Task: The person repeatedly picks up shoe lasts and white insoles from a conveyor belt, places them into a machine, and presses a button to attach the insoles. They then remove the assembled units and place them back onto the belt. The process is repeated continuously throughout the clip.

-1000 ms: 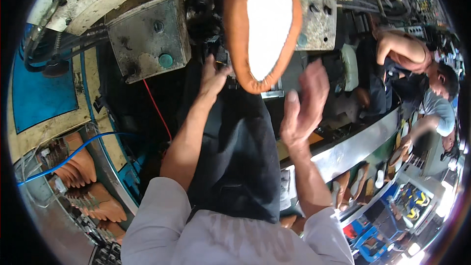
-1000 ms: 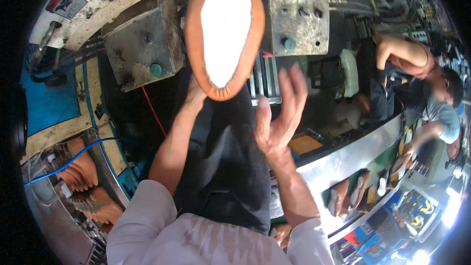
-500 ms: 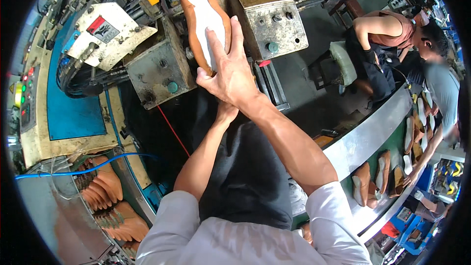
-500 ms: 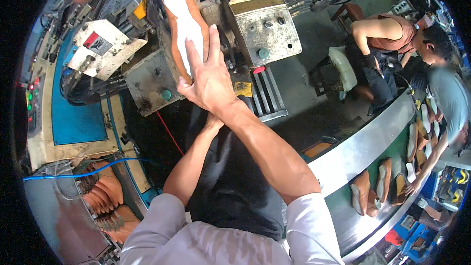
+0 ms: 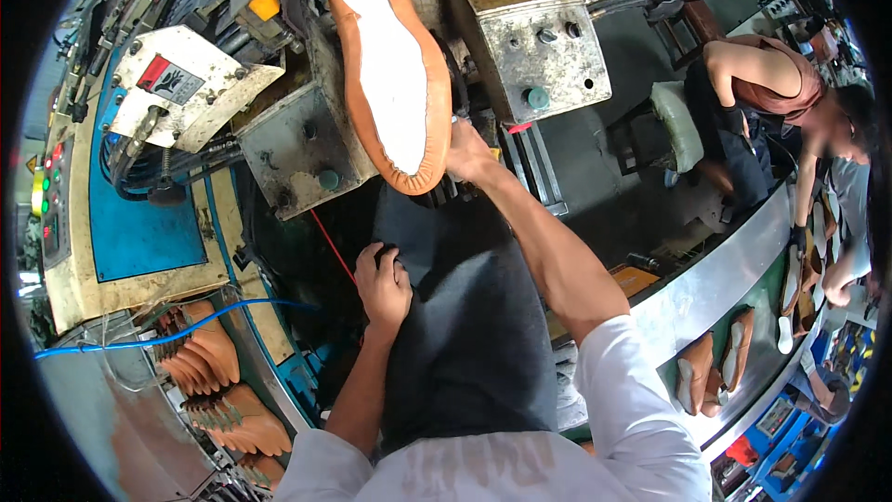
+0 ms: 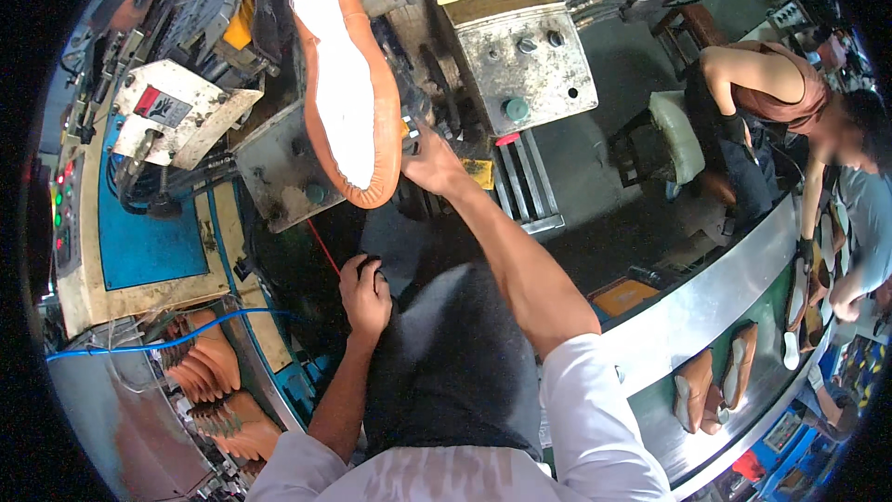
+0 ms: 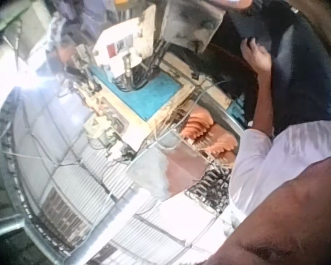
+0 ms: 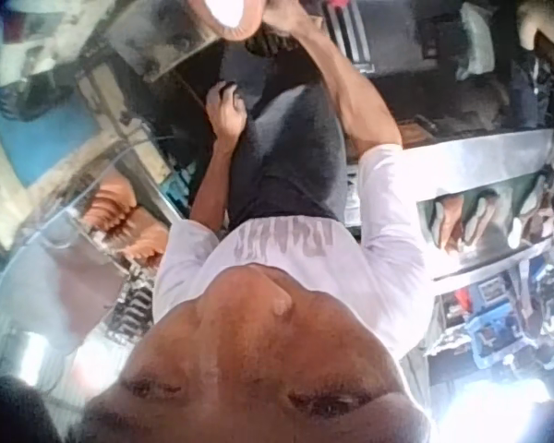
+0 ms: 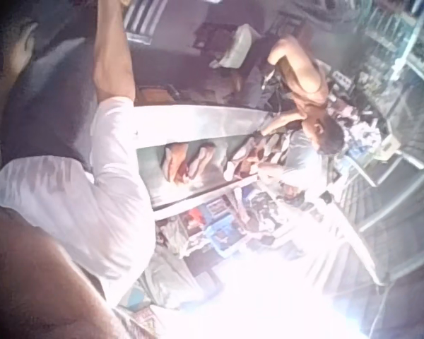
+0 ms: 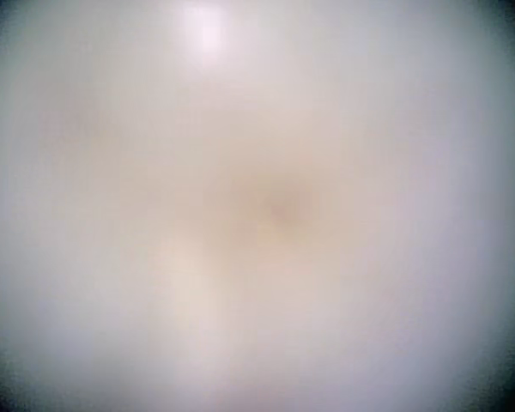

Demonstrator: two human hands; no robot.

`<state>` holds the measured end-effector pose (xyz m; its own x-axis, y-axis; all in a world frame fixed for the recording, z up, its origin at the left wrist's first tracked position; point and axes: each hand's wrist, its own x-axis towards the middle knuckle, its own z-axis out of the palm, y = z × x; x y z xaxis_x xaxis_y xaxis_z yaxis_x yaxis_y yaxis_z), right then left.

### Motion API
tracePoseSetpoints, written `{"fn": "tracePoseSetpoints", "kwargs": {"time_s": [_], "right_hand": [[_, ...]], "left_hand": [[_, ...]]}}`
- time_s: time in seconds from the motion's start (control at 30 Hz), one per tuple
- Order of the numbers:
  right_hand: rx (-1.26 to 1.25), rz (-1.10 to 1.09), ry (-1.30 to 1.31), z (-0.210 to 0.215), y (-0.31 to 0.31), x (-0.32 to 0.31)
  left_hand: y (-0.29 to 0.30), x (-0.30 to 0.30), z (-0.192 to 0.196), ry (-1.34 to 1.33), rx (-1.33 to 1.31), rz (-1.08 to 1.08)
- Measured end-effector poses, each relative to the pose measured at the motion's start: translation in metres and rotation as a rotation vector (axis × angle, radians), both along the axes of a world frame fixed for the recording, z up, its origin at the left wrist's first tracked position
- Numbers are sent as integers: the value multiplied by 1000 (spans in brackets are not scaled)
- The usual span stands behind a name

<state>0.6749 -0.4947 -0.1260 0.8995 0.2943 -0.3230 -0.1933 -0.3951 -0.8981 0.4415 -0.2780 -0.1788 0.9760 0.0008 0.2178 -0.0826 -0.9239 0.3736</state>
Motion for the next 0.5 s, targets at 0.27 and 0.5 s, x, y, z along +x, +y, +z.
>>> {"fn": "tracePoseSetpoints", "kwargs": {"time_s": [0.27,0.5], "right_hand": [[85,-171,-271,-10,-7,-68],[124,-302,-149,-20,15,-50]], "left_hand": [[13,17,-3,-2,-30,25],[17,13,-7,8,-20,54]]}}
